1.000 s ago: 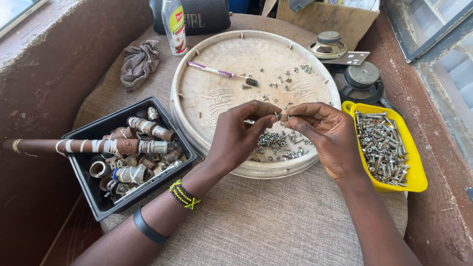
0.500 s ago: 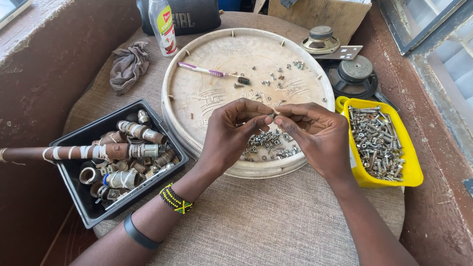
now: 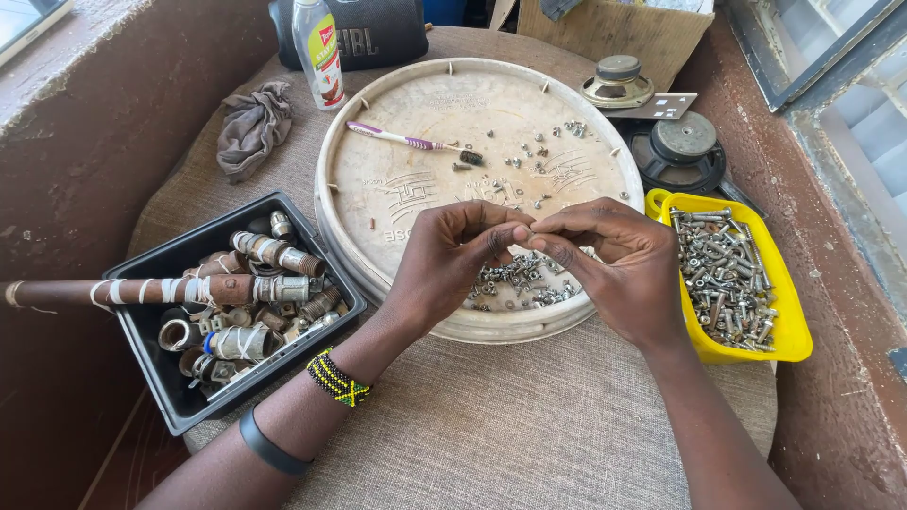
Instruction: Sorting small screws and hardware from a mixed pile on a lid into a yellow container.
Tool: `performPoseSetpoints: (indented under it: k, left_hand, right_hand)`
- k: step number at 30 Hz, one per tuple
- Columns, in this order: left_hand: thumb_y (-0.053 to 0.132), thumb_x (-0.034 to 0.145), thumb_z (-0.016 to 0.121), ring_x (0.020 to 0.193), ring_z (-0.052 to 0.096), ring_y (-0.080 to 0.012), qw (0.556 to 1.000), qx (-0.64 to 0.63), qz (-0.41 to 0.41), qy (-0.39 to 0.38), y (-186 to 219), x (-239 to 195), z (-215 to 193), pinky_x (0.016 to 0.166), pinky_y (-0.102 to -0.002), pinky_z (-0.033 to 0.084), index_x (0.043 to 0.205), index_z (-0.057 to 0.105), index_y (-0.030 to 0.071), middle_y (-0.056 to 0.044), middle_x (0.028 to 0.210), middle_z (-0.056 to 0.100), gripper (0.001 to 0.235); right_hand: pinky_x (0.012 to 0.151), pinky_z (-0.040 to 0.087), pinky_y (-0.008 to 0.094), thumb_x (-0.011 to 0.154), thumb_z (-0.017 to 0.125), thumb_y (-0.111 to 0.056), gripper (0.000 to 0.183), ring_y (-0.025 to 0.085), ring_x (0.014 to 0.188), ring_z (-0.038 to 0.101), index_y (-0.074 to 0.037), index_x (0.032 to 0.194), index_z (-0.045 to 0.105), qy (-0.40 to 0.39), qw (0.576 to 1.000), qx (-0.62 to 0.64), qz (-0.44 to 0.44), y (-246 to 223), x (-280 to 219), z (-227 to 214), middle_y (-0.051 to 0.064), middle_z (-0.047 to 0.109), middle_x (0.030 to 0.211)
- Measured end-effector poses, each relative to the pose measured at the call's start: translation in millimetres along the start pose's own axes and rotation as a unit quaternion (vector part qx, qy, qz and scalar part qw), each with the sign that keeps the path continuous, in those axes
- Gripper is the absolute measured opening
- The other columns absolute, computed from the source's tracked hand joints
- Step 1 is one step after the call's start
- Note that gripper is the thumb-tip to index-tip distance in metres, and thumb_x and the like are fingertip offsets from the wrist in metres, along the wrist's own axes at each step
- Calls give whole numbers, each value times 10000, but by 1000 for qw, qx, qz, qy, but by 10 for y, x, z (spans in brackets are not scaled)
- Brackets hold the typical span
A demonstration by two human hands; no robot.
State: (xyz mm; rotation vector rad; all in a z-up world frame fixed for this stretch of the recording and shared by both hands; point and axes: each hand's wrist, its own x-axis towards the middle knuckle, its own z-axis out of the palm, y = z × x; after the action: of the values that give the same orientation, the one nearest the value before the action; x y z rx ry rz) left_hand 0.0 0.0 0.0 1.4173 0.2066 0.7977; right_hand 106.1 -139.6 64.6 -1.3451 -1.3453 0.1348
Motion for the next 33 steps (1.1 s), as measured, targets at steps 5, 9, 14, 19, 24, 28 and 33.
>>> performPoseSetpoints:
  k: [5, 9, 14, 19, 24, 28, 33]
  left_hand:
    - [210, 915, 775, 720, 683, -101, 999, -18, -4, -31, 20, -16, 33, 668, -219, 590, 1019, 738, -27, -127, 818, 746, 261]
    - [233, 930, 767, 694, 682, -114, 995, -85, -24, -54, 89, -70, 39, 627, -216, 586, 1016, 719, -1, -114, 817, 724, 254]
    - [253, 945, 757, 694, 674, -91, 992, -117, -19, -32, 126, -96, 54, 618, -199, 577, 1034, 706, 22, -92, 833, 721, 252]
    - [266, 957, 749, 684, 641, -79, 990, -138, -13, 1, 69, -79, 74, 594, -189, 549, 1028, 684, 34, -78, 844, 701, 251]
    - [307, 989, 701, 693, 610, -84, 987, -159, -11, 35, 88, -53, 70, 594, -190, 516, 1051, 647, 69, -51, 873, 649, 251]
    - [300, 1008, 678, 683, 601, -95, 989, -141, 3, 41, 105, -36, 49, 585, -205, 505, 1052, 639, 66, -58, 864, 630, 241]
    - [334, 999, 686, 707, 637, -143, 993, 84, 26, 79, -61, 7, -56, 614, -274, 517, 1043, 666, 100, -64, 868, 695, 239]
  right_hand:
    - [740, 625, 289, 892, 736, 36, 101, 146, 760, 687, 63, 989, 736, -34, 984, 140, 107, 263, -42, -80, 164, 721, 840]
    - [746, 619, 272, 924, 705, 11, 146, 160, 778, 701, 70, 1056, 686, -35, 934, 284, 215, 567, -136, -156, 156, 681, 854]
    - [769, 629, 247, 944, 680, 4, 178, 162, 782, 716, 54, 1115, 670, 24, 905, 331, 267, 638, -155, -43, 145, 688, 880]
    - [804, 611, 186, 957, 684, -44, 181, 120, 833, 718, -1, 1133, 678, 90, 869, 366, 320, 581, -120, 113, 78, 712, 947]
    - [811, 575, 156, 969, 682, -46, 192, 118, 842, 685, -2, 1155, 700, 115, 845, 387, 350, 551, -96, 141, 85, 693, 903]
    - [803, 576, 162, 965, 685, -47, 183, 119, 835, 684, -4, 1142, 701, 115, 844, 389, 352, 509, -94, 133, 91, 692, 900]
    - [787, 622, 216, 963, 686, -44, 188, 137, 831, 720, 32, 1135, 674, 40, 910, 330, 248, 440, -71, 85, 106, 683, 870]
